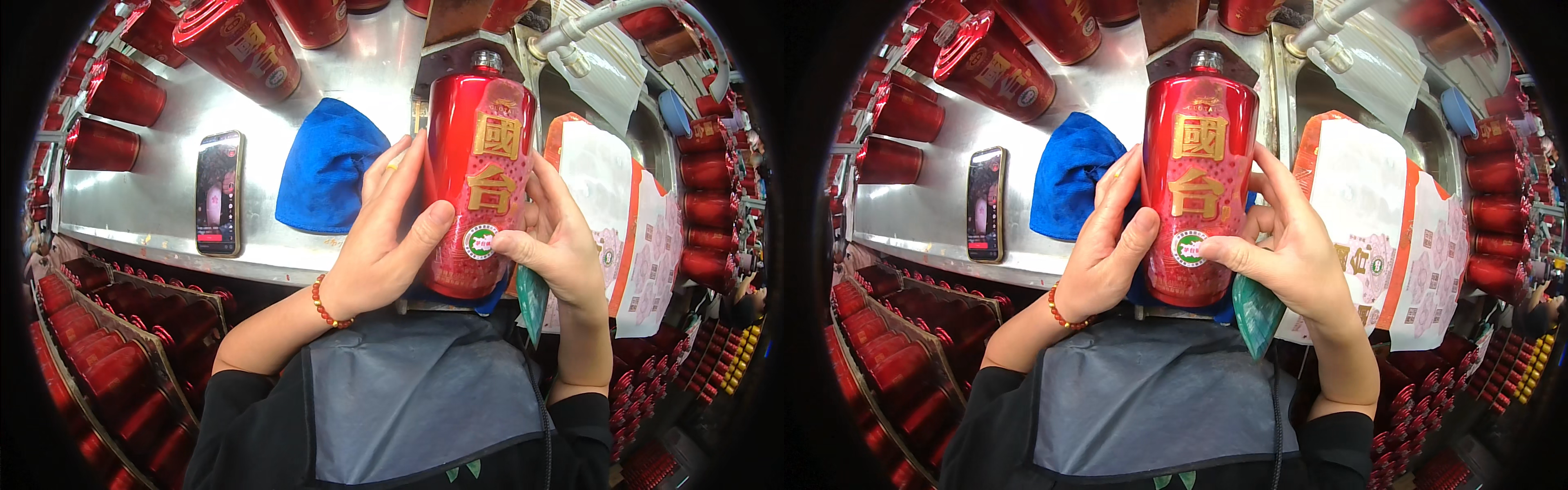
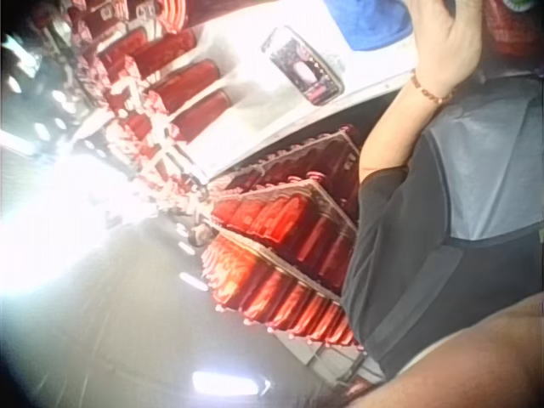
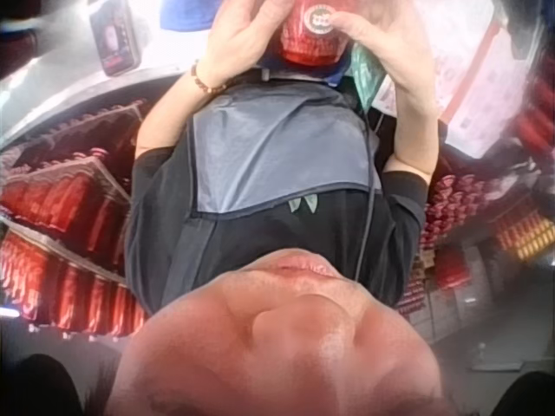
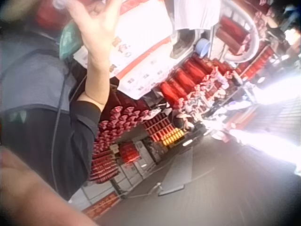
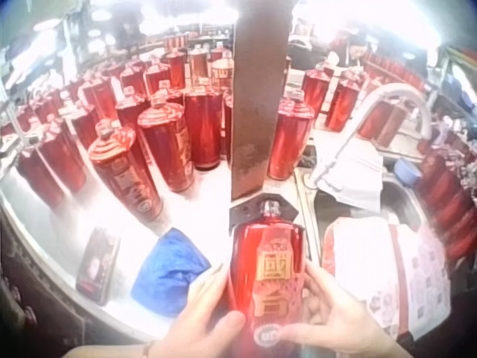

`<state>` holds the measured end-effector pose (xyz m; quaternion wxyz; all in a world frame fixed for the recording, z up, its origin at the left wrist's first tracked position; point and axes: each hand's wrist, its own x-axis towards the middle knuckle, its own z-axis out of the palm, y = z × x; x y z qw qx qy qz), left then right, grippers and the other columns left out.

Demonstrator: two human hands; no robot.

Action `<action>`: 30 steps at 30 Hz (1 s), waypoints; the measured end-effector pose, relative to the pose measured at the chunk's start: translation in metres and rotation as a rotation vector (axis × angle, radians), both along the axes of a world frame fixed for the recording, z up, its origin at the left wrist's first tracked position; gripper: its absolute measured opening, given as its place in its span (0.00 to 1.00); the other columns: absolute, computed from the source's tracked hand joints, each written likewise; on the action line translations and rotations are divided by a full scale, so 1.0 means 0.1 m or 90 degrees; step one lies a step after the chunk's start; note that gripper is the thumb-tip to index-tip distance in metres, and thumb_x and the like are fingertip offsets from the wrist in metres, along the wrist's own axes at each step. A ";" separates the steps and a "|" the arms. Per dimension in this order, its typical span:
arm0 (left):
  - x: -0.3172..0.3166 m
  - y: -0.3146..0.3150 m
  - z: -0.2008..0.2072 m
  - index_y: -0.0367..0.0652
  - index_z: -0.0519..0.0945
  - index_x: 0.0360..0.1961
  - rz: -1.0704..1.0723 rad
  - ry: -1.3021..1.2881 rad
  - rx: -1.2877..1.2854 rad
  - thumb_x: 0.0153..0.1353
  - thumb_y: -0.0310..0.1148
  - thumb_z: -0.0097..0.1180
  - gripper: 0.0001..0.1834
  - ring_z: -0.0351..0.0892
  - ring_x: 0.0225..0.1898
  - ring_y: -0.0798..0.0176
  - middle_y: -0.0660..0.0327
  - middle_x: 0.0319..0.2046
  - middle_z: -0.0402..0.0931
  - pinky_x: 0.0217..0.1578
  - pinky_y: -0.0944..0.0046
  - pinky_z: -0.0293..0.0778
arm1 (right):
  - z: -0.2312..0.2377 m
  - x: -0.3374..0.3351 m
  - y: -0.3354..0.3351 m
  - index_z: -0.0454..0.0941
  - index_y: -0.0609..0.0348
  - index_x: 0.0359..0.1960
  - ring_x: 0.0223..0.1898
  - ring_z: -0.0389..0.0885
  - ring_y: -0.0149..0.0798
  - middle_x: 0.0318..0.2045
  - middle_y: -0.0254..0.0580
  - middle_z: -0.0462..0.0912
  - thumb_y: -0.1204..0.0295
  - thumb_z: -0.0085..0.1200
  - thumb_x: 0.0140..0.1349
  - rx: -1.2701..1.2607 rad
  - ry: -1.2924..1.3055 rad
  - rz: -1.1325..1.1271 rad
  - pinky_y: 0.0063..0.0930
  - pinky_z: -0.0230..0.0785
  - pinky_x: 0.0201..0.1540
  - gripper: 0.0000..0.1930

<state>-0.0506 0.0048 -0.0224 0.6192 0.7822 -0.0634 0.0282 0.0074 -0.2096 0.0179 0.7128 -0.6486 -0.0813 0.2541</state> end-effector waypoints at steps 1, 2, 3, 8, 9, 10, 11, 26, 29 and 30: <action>0.00 0.00 -0.01 0.30 0.54 0.76 -0.001 -0.003 0.000 0.74 0.45 0.54 0.41 0.46 0.77 0.45 0.43 0.73 0.57 0.74 0.50 0.46 | -0.01 0.01 0.00 0.48 0.70 0.76 0.35 0.81 0.25 0.61 0.58 0.72 0.77 0.75 0.53 0.001 0.000 0.002 0.17 0.74 0.37 0.54; 0.00 0.01 -0.02 0.30 0.54 0.76 -0.002 -0.006 0.000 0.74 0.44 0.54 0.40 0.46 0.77 0.45 0.42 0.73 0.57 0.74 0.51 0.46 | -0.02 0.01 0.00 0.48 0.70 0.76 0.35 0.81 0.26 0.61 0.58 0.72 0.77 0.75 0.52 0.002 -0.002 0.002 0.17 0.74 0.37 0.55; 0.00 0.01 -0.03 0.30 0.54 0.76 0.001 -0.004 -0.006 0.74 0.44 0.54 0.40 0.46 0.77 0.45 0.42 0.73 0.57 0.74 0.51 0.46 | -0.03 0.01 0.00 0.48 0.70 0.76 0.35 0.81 0.26 0.61 0.58 0.72 0.76 0.76 0.52 0.004 -0.001 0.001 0.17 0.75 0.37 0.55; 0.01 0.01 -0.07 0.28 0.55 0.75 0.009 0.001 -0.024 0.75 0.42 0.53 0.38 0.51 0.76 0.48 0.42 0.72 0.58 0.74 0.54 0.49 | -0.03 0.00 0.00 0.48 0.70 0.76 0.36 0.81 0.26 0.62 0.58 0.72 0.76 0.76 0.52 0.016 0.016 -0.006 0.18 0.75 0.39 0.55; 0.02 0.01 -0.07 0.28 0.55 0.75 0.023 0.019 -0.081 0.75 0.43 0.53 0.38 0.53 0.76 0.49 0.42 0.71 0.59 0.73 0.54 0.50 | -0.02 -0.01 -0.01 0.48 0.70 0.76 0.36 0.81 0.26 0.62 0.58 0.72 0.76 0.76 0.52 0.023 0.028 -0.009 0.18 0.75 0.39 0.55; 0.05 -0.01 -0.06 0.27 0.55 0.75 0.037 0.038 -0.138 0.75 0.43 0.54 0.39 0.55 0.75 0.49 0.42 0.71 0.60 0.73 0.55 0.51 | -0.02 -0.01 -0.01 0.48 0.70 0.76 0.36 0.81 0.26 0.62 0.58 0.72 0.76 0.76 0.52 0.030 0.039 -0.011 0.19 0.75 0.40 0.55; 0.09 -0.02 -0.06 0.27 0.55 0.74 0.051 0.058 -0.195 0.75 0.44 0.54 0.39 0.57 0.74 0.50 0.42 0.71 0.61 0.73 0.55 0.52 | -0.01 -0.01 -0.01 0.49 0.69 0.76 0.36 0.81 0.26 0.62 0.57 0.72 0.76 0.76 0.52 0.042 0.057 -0.013 0.19 0.75 0.41 0.55; 0.39 -0.17 0.25 0.29 0.58 0.72 0.017 0.052 -0.290 0.72 0.34 0.60 0.36 0.75 0.59 0.65 0.52 0.61 0.74 0.59 0.64 0.73 | -0.12 -0.08 0.00 0.53 0.67 0.76 0.30 0.73 0.20 0.59 0.52 0.73 0.72 0.78 0.49 -0.006 0.001 -0.006 0.15 0.70 0.36 0.55; 0.32 -0.09 0.17 0.30 0.56 0.75 0.025 0.061 -0.282 0.73 0.40 0.57 0.38 0.69 0.67 0.57 0.47 0.66 0.69 0.66 0.58 0.65 | -0.08 -0.07 -0.04 0.51 0.69 0.76 0.38 0.76 0.25 0.64 0.53 0.70 0.73 0.78 0.50 -0.013 0.039 0.015 0.19 0.71 0.41 0.55; 0.25 0.00 0.06 0.31 0.56 0.75 0.019 0.043 -0.193 0.74 0.41 0.56 0.38 0.64 0.70 0.55 0.46 0.67 0.67 0.68 0.57 0.61 | -0.05 -0.05 -0.10 0.49 0.69 0.76 0.46 0.78 0.29 0.67 0.52 0.66 0.73 0.77 0.50 -0.023 0.073 0.036 0.22 0.73 0.47 0.56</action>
